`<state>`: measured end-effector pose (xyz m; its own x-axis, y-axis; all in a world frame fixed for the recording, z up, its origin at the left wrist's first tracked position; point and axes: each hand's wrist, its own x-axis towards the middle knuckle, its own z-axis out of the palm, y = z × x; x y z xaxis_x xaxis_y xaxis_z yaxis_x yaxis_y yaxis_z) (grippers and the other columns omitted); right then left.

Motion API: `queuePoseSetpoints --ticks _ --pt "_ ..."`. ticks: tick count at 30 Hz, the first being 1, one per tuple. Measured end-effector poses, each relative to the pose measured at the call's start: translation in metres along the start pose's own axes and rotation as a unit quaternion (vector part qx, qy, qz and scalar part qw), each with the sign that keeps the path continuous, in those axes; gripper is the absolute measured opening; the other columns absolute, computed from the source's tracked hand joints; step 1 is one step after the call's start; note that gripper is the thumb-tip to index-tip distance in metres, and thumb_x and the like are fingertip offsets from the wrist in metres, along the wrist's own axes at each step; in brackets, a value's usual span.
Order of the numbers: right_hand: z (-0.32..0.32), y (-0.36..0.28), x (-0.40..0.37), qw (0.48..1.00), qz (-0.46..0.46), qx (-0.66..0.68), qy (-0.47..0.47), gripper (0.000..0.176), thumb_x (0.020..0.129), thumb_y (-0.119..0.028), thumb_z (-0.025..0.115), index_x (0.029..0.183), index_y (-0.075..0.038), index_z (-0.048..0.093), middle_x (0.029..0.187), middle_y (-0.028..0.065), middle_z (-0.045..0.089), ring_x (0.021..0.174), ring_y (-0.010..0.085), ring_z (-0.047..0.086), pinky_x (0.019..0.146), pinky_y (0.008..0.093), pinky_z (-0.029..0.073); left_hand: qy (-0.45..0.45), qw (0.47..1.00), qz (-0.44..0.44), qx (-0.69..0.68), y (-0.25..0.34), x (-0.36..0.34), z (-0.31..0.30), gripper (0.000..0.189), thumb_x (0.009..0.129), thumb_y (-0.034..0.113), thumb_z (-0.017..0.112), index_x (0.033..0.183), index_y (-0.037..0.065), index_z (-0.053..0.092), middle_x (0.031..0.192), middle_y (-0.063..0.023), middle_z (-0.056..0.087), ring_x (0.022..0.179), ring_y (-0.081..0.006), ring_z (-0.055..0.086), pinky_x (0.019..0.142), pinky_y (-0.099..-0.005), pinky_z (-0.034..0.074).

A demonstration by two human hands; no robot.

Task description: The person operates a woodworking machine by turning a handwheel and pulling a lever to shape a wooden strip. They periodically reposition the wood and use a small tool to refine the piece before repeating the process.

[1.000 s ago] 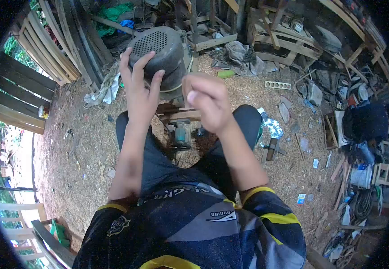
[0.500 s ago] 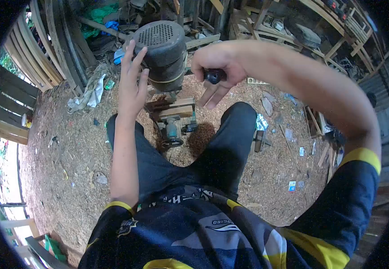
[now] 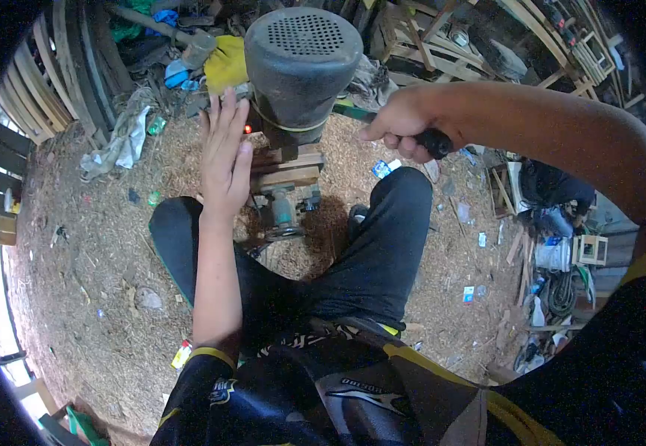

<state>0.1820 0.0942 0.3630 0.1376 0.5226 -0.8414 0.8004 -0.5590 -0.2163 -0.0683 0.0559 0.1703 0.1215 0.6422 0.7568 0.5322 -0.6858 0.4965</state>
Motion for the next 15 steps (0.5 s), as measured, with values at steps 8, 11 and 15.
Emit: queuePoseSetpoints --ticks 8,11,15 --pt "0.01 0.012 0.006 0.999 -0.017 0.037 0.015 0.029 0.102 -0.021 0.06 0.08 -0.008 0.047 0.053 -0.0001 0.043 0.037 0.0084 0.043 0.03 0.0283 0.035 -0.025 0.999 -0.003 -0.036 0.017 0.002 0.001 0.064 0.1 0.034 0.025 0.152 0.009 0.051 0.16 -0.0093 0.046 0.157 -0.0354 0.023 0.123 -0.0575 -0.011" --pt "0.016 0.01 -0.003 0.999 0.002 0.045 0.018 0.028 0.102 -0.021 0.059 0.08 -0.007 0.047 0.053 0.0006 0.042 0.036 0.0087 0.042 0.031 0.0283 0.036 -0.017 0.999 -0.026 -0.033 0.018 0.008 0.002 0.083 0.1 0.053 0.006 0.149 0.008 0.055 0.154 -0.007 0.054 0.157 -0.0334 0.024 0.122 -0.0538 -0.016" --pt "0.026 0.031 0.01 0.994 -0.036 0.101 0.007 0.025 0.101 -0.021 0.059 0.085 -0.006 0.048 0.053 0.0007 0.043 0.036 0.0097 0.042 0.032 0.0292 0.037 -0.019 0.998 -0.052 -0.031 0.022 0.013 0.001 0.091 0.099 0.059 -0.001 0.147 0.009 0.057 0.151 -0.0057 0.057 0.157 -0.0339 0.025 0.121 -0.055 -0.017"
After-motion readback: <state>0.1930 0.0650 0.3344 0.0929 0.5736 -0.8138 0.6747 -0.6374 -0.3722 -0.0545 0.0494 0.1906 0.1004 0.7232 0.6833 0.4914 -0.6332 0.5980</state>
